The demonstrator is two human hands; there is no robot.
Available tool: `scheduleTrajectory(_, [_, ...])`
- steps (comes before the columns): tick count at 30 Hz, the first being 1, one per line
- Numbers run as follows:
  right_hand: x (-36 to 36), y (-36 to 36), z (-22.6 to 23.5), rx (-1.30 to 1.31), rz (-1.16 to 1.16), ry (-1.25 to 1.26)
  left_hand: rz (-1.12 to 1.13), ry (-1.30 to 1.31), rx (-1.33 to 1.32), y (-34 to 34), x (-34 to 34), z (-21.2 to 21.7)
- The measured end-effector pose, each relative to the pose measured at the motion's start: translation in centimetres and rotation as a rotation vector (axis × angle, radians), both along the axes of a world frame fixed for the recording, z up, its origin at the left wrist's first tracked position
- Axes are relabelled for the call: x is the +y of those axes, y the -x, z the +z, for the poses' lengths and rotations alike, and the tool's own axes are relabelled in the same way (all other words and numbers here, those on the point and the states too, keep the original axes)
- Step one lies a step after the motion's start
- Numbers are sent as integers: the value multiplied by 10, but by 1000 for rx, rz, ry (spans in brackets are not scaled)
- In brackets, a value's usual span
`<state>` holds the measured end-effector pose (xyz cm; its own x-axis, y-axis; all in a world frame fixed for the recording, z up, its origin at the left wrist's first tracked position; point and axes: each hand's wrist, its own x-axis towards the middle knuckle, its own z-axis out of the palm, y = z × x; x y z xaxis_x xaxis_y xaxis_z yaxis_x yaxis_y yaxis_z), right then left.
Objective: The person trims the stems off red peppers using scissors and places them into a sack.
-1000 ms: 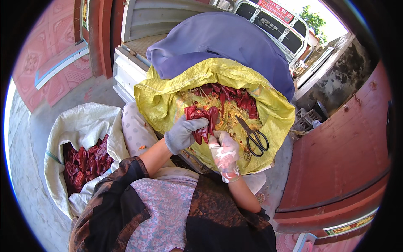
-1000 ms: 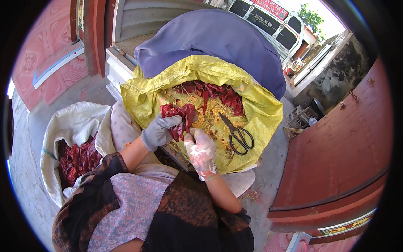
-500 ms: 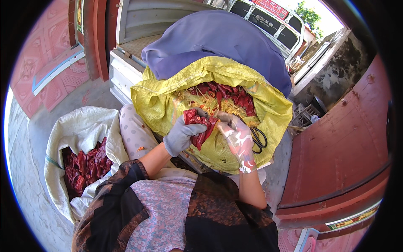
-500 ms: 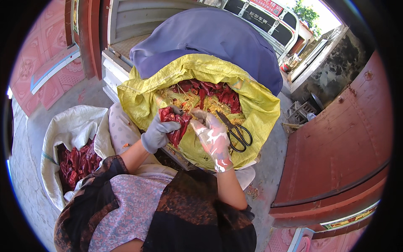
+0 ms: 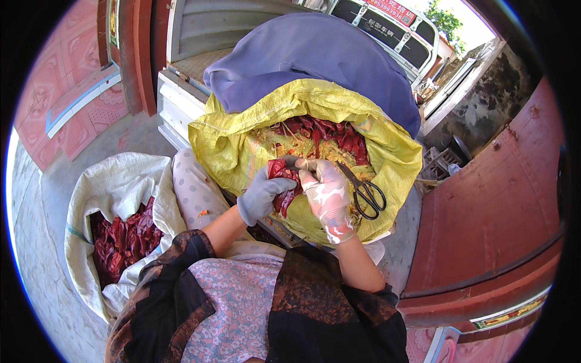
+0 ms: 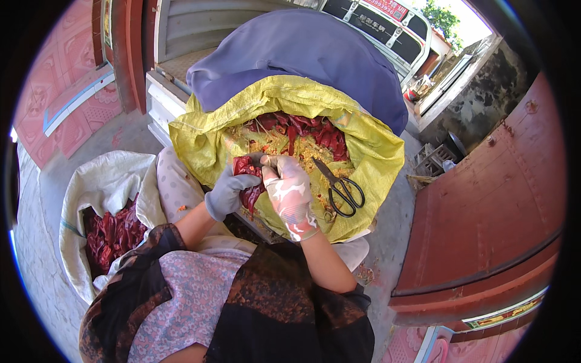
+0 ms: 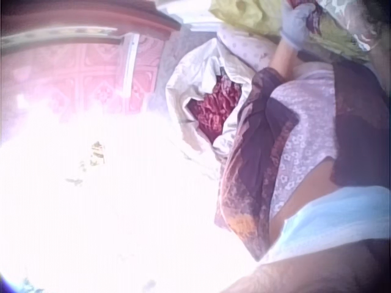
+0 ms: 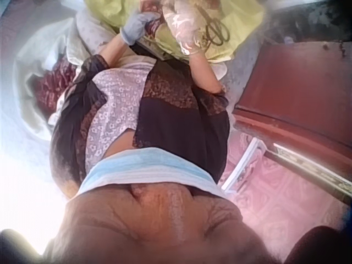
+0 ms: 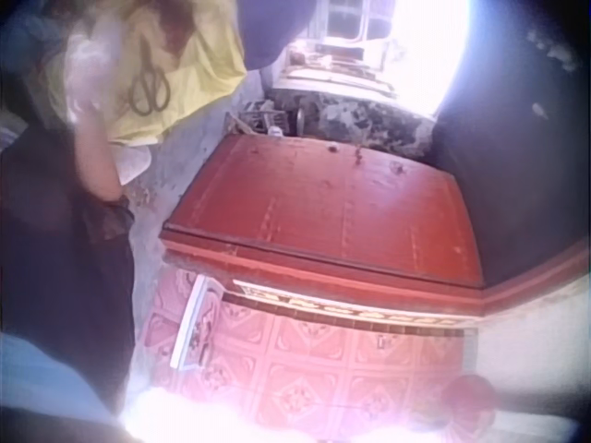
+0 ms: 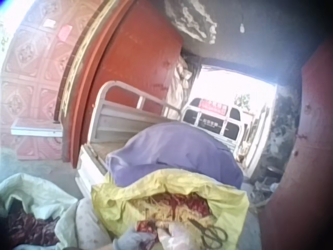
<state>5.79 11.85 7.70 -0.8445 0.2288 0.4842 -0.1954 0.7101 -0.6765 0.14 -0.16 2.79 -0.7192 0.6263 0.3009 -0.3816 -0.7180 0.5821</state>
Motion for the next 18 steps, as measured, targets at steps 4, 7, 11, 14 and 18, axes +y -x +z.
scheduleTrajectory(4, [-13,2,-9,323,77,-64,-45,132,-10,4,0,-13])
scheduleTrajectory(7, [3,-2,9,213,209,-213,-89,204,146,5,-6,-12])
scheduleTrajectory(11, [15,-10,19,1,236,-126,-85,401,298,5,-11,2])
scheduleTrajectory(14, [10,-10,16,-78,112,-22,16,427,378,6,-5,3])
scheduleTrajectory(18, [17,0,1,-260,323,1003,95,448,393,3,-11,9])
